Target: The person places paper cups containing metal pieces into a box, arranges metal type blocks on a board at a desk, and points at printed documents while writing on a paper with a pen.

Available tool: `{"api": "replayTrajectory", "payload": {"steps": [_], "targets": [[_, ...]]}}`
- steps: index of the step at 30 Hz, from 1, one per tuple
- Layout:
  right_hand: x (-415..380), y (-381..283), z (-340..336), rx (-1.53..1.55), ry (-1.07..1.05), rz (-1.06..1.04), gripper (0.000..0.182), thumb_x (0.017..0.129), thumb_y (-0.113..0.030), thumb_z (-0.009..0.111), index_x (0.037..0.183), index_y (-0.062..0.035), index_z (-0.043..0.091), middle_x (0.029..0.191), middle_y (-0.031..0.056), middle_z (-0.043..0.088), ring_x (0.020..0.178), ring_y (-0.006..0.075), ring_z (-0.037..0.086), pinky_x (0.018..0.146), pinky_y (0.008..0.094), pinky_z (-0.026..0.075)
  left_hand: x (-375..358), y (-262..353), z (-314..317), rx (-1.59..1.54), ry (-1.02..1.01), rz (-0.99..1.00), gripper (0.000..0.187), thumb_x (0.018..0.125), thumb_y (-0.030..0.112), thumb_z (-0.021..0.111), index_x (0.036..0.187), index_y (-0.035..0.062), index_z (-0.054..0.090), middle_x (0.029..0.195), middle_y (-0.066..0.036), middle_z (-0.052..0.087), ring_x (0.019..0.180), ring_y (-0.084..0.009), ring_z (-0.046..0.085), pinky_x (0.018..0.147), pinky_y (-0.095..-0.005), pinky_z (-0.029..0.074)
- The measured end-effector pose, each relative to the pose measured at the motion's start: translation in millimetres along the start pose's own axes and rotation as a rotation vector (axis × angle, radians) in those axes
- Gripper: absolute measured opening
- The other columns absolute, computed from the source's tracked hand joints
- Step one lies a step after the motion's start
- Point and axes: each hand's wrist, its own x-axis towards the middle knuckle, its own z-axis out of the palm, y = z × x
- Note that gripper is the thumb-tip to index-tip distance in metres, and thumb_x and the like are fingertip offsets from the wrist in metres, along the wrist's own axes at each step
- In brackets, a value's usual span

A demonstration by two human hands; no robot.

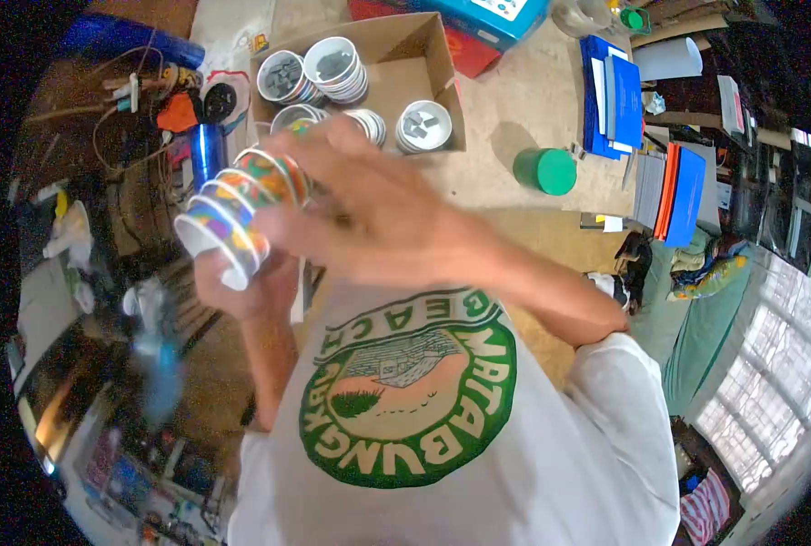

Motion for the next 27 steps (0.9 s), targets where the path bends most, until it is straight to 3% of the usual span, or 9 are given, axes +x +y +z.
{"api": "replayTrajectory", "payload": {"steps": [2,4,5,7,12,17,23,25,27], "targets": [[14,-10,-38,0.205,-0.186,0.365,0.056,0.099,-0.02,0.067,0.151,-0.0058,0.052,0.116,0.0103,0.061,0.101,0.0255,0.064,0.082,0.0322,0.053,-10,4,-7,-0.051,0.051,0.003,0.098,0.066,0.033,0.059,0.155,-0.0013,0.039,0.13,-0.026,0.063,0.109,-0.0437,0.067,0.098,-0.0494,0.055],[40,59,-61,-0.202,0.017,-0.001,0.055,0.091,-0.007,0.066,0.146,-0.0074,0.059,0.116,0.0123,0.068,0.095,0.0263,0.067,0.083,0.0338,0.054,-17,11,-14,-0.075,0.032,0.011,0.092,0.069,0.036,0.06,0.152,0.0009,0.042,0.131,-0.024,0.063,0.112,-0.0441,0.065,0.098,-0.0526,0.054],[53,88,-72,-0.203,0.005,0.001,0.055,0.091,-0.007,0.066,0.146,-0.0074,0.059,0.116,0.0123,0.068,0.095,0.0263,0.067,0.083,0.0338,0.054,-21,12,-19,-0.084,-0.001,0.029,0.087,0.072,0.04,0.061,0.15,0.0031,0.046,0.132,-0.023,0.063,0.116,-0.0445,0.063,0.098,-0.0558,0.053],[76,135,-96,-0.946,-0.292,0.188,0.059,0.083,-0.001,0.064,0.141,-0.0106,0.065,0.123,0.0183,0.07,0.097,0.0297,0.068,0.084,0.0358,0.055,-26,9,-20,-0.1,-0.081,0.074,0.077,0.079,0.047,0.063,0.145,0.0076,0.053,0.133,-0.02,0.062,0.122,-0.0452,0.06,0.099,-0.0623,0.052],[102,245,-89,-0.886,-0.837,0.149,0.05,0.083,-0.008,0.068,0.132,-0.0097,0.072,0.125,0.0152,0.074,0.106,0.031,0.071,0.092,0.0425,0.059,-37,7,-29,-0.105,-0.105,0.052,0.078,0.08,0.049,0.058,0.146,0.0078,0.051,0.135,-0.018,0.061,0.124,-0.0457,0.058,0.1,-0.0656,0.049],[109,247,-76,-0.835,-0.918,0.374,0.056,0.08,-0.001,0.064,0.134,-0.0162,0.072,0.118,0.0132,0.076,0.105,0.0342,0.069,0.092,0.0427,0.056,-48,0,-27,-0.124,-0.018,0.121,0.076,0.082,0.049,0.058,0.145,0.0072,0.052,0.133,-0.018,0.061,0.121,-0.0459,0.06,0.098,-0.0652,0.051],[105,242,-70,-1.009,-0.806,0.171,0.036,0.089,-0.01,0.064,0.123,-0.01,0.076,0.124,0.015,0.076,0.101,0.0354,0.072,0.091,0.047,0.058,-48,-6,-20,-0.25,0.069,0.084,0.102,0.07,0.039,0.058,0.16,-0.0013,0.031,0.136,-0.024,0.059,0.104,-0.0431,0.069,0.092,-0.0525,0.059],[102,279,-76,-1.028,-0.762,0.126,0.035,0.091,-0.012,0.064,0.123,-0.0072,0.076,0.124,0.0154,0.075,0.102,0.036,0.072,0.091,0.0475,0.057,-50,-10,-26,-0.172,0.06,0.093,0.085,0.077,0.042,0.058,0.151,0.0024,0.043,0.133,-0.022,0.062,0.109,-0.0437,0.066,0.094,-0.059,0.055],[110,331,-73,-1.261,-0.591,0.034,0.027,0.09,-0.014,0.065,0.112,-0.0106,0.078,0.107,0.0122,0.079,0.093,0.0383,0.074,0.083,0.0454,0.06,-50,-12,-35,-0.089,0.077,0.111,0.069,0.085,0.046,0.058,0.141,0.006,0.055,0.13,-0.02,0.064,0.114,-0.0443,0.064,0.097,-0.0655,0.052]]}}
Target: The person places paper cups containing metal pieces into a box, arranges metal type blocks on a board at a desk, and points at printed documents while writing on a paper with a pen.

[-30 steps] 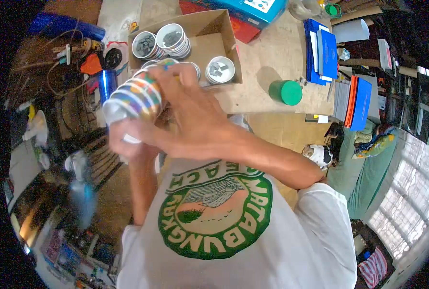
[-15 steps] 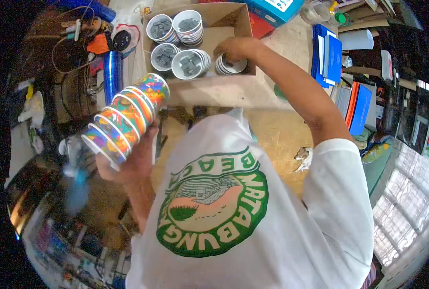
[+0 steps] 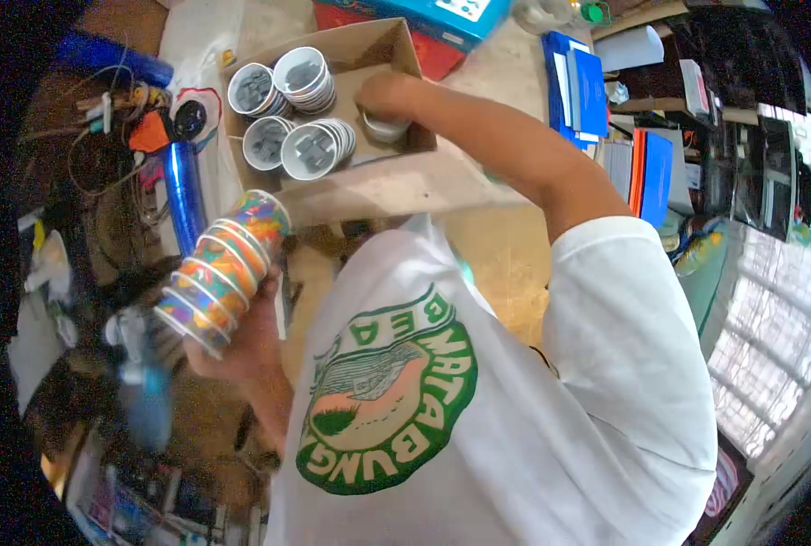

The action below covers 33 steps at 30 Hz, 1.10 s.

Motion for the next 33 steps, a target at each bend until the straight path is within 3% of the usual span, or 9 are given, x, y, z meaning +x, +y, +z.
{"api": "replayTrajectory", "payload": {"steps": [6,10,15,18,20,21,25,31,33], "targets": [[2,-10,-94,0.008,-0.004,0.216,0.029,0.097,-0.017,0.056,0.114,-0.0059,0.077,0.12,0.0174,0.075,0.108,0.033,0.072,0.089,0.0492,0.057,11,5,14,-0.015,-0.059,-0.068,0.068,0.085,0.045,0.056,0.141,0.0054,0.056,0.131,-0.019,0.063,0.115,-0.0438,0.063,0.097,-0.0646,0.051],[10,4,-75,-0.203,0.323,0.042,0.018,0.098,-0.017,0.057,0.095,-0.0096,0.073,0.097,0.0115,0.074,0.088,0.0346,0.072,0.075,0.0457,0.058,12,0,31,0.003,0.051,-0.108,0.094,0.073,0.038,0.058,0.157,-0.0015,0.037,0.136,-0.022,0.06,0.101,-0.0407,0.07,0.089,-0.0502,0.059],[-10,-15,-105,-0.232,0.726,0.044,0.019,0.099,-0.016,0.055,0.092,-0.0092,0.071,0.096,0.0111,0.071,0.087,0.0346,0.07,0.075,0.0459,0.057,13,-5,15,-0.037,-0.047,-0.118,0.073,0.085,0.044,0.056,0.146,0.0038,0.05,0.131,-0.019,0.064,0.116,-0.0438,0.063,0.098,-0.0637,0.051],[-30,-42,-109,-0.24,0.942,0.047,0.02,0.1,-0.015,0.054,0.091,-0.009,0.071,0.095,0.0109,0.07,0.086,0.0347,0.069,0.074,0.046,0.057,17,-7,9,-0.061,-0.085,-0.132,0.074,0.085,0.043,0.057,0.147,0.0035,0.049,0.133,-0.019,0.063,0.117,-0.0439,0.063,0.098,-0.0628,0.051],[-40,-66,-87,0.085,0.675,-0.017,0.02,0.099,-0.02,0.055,0.092,-0.0066,0.068,0.09,0.0127,0.071,0.084,0.0362,0.07,0.072,0.0455,0.057,20,-7,6,-0.082,-0.132,-0.153,0.076,0.084,0.042,0.058,0.148,0.0031,0.048,0.135,-0.019,0.062,0.119,-0.044,0.062,0.099,-0.062,0.052],[-36,-64,-81,0.088,0.681,-0.017,0.02,0.099,-0.02,0.055,0.092,-0.0066,0.068,0.09,0.0127,0.071,0.084,0.0362,0.07,0.072,0.0455,0.057,21,-5,11,-0.076,-0.133,-0.151,0.076,0.084,0.042,0.058,0.148,0.0031,0.048,0.135,-0.019,0.062,0.119,-0.044,0.062,0.099,-0.062,0.052],[5,-44,-46,0.153,0.525,0.126,0.025,0.1,-0.026,0.055,0.102,-0.0048,0.068,0.089,0.0141,0.073,0.08,0.0345,0.071,0.067,0.0461,0.057,26,1,46,0.105,0.099,-0.192,0.104,0.066,0.037,0.06,0.157,-0.0052,0.032,0.139,-0.024,0.056,0.108,-0.0403,0.068,0.087,-0.0459,0.061],[32,-48,-1,0.245,0.28,0.278,0.035,0.102,-0.033,0.056,0.113,-0.0024,0.068,0.086,0.016,0.075,0.075,0.0324,0.072,0.062,0.0469,0.058,25,0,22,0.013,-0.132,-0.219,0.081,0.079,0.04,0.061,0.15,0.0027,0.046,0.145,-0.021,0.055,0.125,-0.0427,0.059,0.099,-0.058,0.053],[5,-62,-51,0.859,0.018,0.383,0.039,0.104,-0.037,0.054,0.118,-0.0025,0.068,0.091,0.0163,0.076,0.075,0.0302,0.073,0.061,0.0456,0.058,23,-2,18,0.035,-0.126,-0.216,0.084,0.079,0.043,0.061,0.151,0.0036,0.044,0.146,-0.02,0.054,0.125,-0.0425,0.059,0.099,-0.0578,0.053]]}}
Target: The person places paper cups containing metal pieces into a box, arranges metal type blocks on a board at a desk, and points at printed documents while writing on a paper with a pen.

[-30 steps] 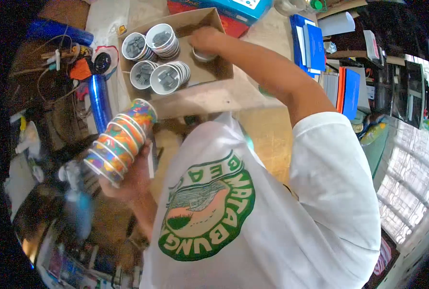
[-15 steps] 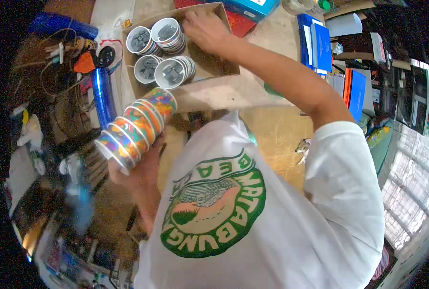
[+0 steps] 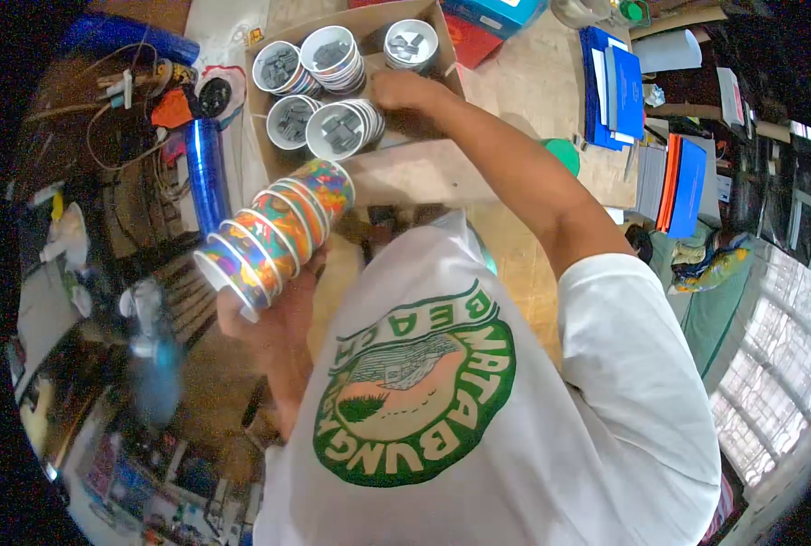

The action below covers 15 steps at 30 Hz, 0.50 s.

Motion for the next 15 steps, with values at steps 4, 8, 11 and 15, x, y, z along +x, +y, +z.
{"api": "replayTrajectory", "payload": {"steps": [4,8,11,15], "targets": [[-43,-31,-18,0.686,-0.329,0.253,0.045,0.106,-0.041,0.052,0.124,-0.0026,0.067,0.099,0.0166,0.076,0.076,0.0281,0.074,0.062,0.0433,0.06,0,-1,11,0.014,0.072,0.014,0.093,0.074,0.044,0.061,0.155,0.0027,0.04,0.148,-0.021,0.053,0.125,-0.0423,0.06,0.097,-0.0555,0.055],[-46,-31,-5,1.107,-0.388,0.368,0.049,0.107,-0.045,0.05,0.126,-0.0026,0.066,0.107,0.0165,0.076,0.081,0.0281,0.076,0.065,0.0403,0.063,-8,1,23,-0.027,0.267,0.016,0.11,0.061,0.038,0.061,0.159,-0.0024,0.031,0.148,-0.025,0.051,0.123,-0.0418,0.062,0.092,-0.049,0.059],[-19,-22,13,1.349,-0.401,0.502,0.049,0.106,-0.044,0.052,0.128,-0.002,0.066,0.115,0.0174,0.075,0.087,0.0283,0.077,0.071,0.0388,0.065,-6,-2,15,-0.026,0.353,0.062,0.112,0.06,0.037,0.062,0.16,-0.0025,0.031,0.149,-0.025,0.05,0.127,-0.0415,0.059,0.093,-0.0495,0.058],[-12,-33,3,1.442,-0.322,0.509,0.047,0.105,-0.041,0.053,0.129,-0.0018,0.066,0.119,0.0171,0.074,0.094,0.028,0.077,0.077,0.0385,0.066,-7,-2,10,0.0,0.242,0.1,0.105,0.068,0.044,0.06,0.16,0.0029,0.033,0.152,-0.021,0.05,0.129,-0.038,0.058,0.097,-0.053,0.056]]}}
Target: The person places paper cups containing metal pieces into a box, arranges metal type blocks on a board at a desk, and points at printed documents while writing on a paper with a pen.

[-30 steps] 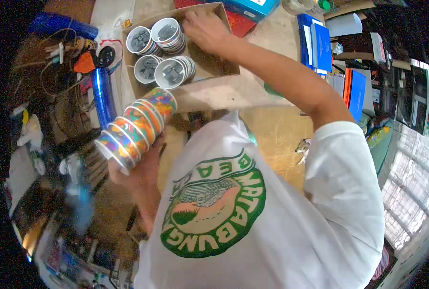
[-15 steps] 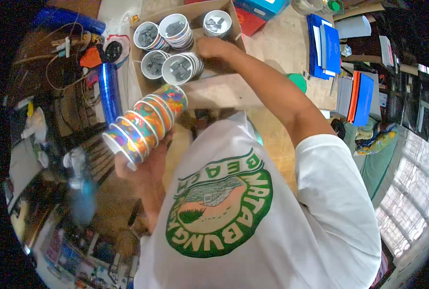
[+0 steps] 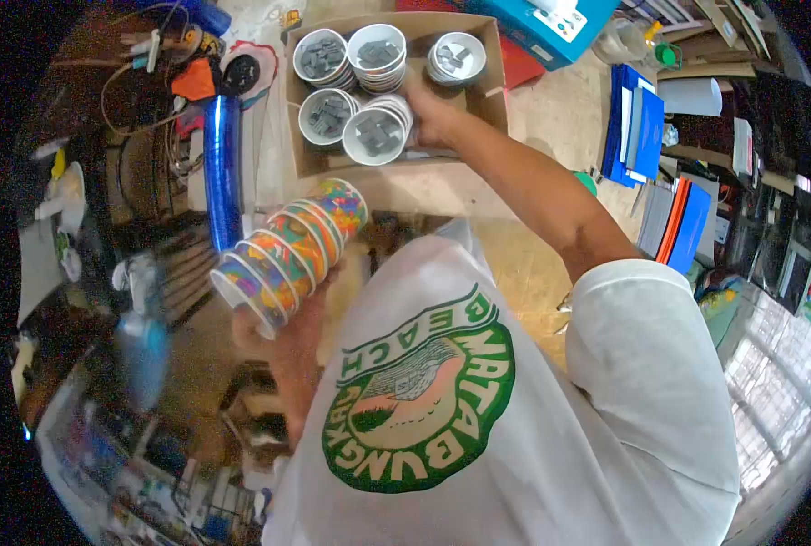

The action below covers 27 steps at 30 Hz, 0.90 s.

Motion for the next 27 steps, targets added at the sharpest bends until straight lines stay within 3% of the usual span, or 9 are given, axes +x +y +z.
{"api": "replayTrajectory", "payload": {"steps": [2,7,13,17,23,27], "targets": [[-5,1,6,0.045,0.033,-0.071,0.046,0.105,-0.038,0.053,0.129,-0.0017,0.066,0.121,0.0164,0.075,0.098,0.0277,0.077,0.081,0.0387,0.067,-3,1,-4,0.037,-0.139,-0.002,0.098,0.076,0.051,0.058,0.16,0.0082,0.035,0.154,-0.016,0.049,0.129,-0.0347,0.057,0.1,-0.0564,0.053],[16,12,7,-0.092,-0.004,-0.136,0.046,0.107,-0.037,0.047,0.131,-0.0012,0.065,0.12,0.0153,0.075,0.101,0.0276,0.077,0.084,0.04,0.066,-1,-4,-21,0.053,-0.109,0.003,0.096,0.076,0.049,0.058,0.159,0.0069,0.036,0.152,-0.016,0.051,0.127,-0.0348,0.058,0.099,-0.0539,0.053],[1,15,10,-0.156,-0.082,-0.085,0.046,0.109,-0.038,0.044,0.129,-0.0018,0.066,0.12,0.0151,0.076,0.102,0.027,0.077,0.087,0.0407,0.066,5,3,13,0.079,-0.142,-0.057,0.094,0.076,0.046,0.058,0.158,0.0048,0.038,0.15,-0.017,0.052,0.125,-0.0353,0.059,0.097,-0.0519,0.054],[27,26,-13,-0.029,-0.196,0.051,0.05,0.105,-0.048,0.052,0.116,-0.0018,0.069,0.086,0.0132,0.072,0.076,0.0255,0.074,0.057,0.0343,0.061,7,10,49,0.098,0.093,-0.161,0.106,0.057,0.032,0.06,0.154,-0.0064,0.039,0.148,-0.025,0.053,0.128,-0.0388,0.058,0.103,-0.0485,0.052],[-32,26,-19,-0.469,0.029,-0.109,0.048,0.102,-0.046,0.056,0.12,-0.0029,0.067,0.087,0.0133,0.065,0.07,0.022,0.069,0.054,0.0301,0.056,26,-6,29,0.16,-0.212,-0.115,0.092,0.074,0.038,0.056,0.155,-0.0021,0.04,0.149,-0.021,0.052,0.125,-0.0351,0.059,0.097,-0.0509,0.053],[-55,38,-22,-0.427,-0.179,-0.177,0.057,0.099,-0.044,0.058,0.144,-0.0081,0.056,0.099,0.0017,0.07,0.073,0.0123,0.063,0.061,0.0192,0.047,32,-6,44,0.145,-0.07,-0.188,0.104,0.054,0.028,0.057,0.151,-0.0074,0.043,0.142,-0.026,0.058,0.129,-0.0383,0.059,0.105,-0.0459,0.051]]}}
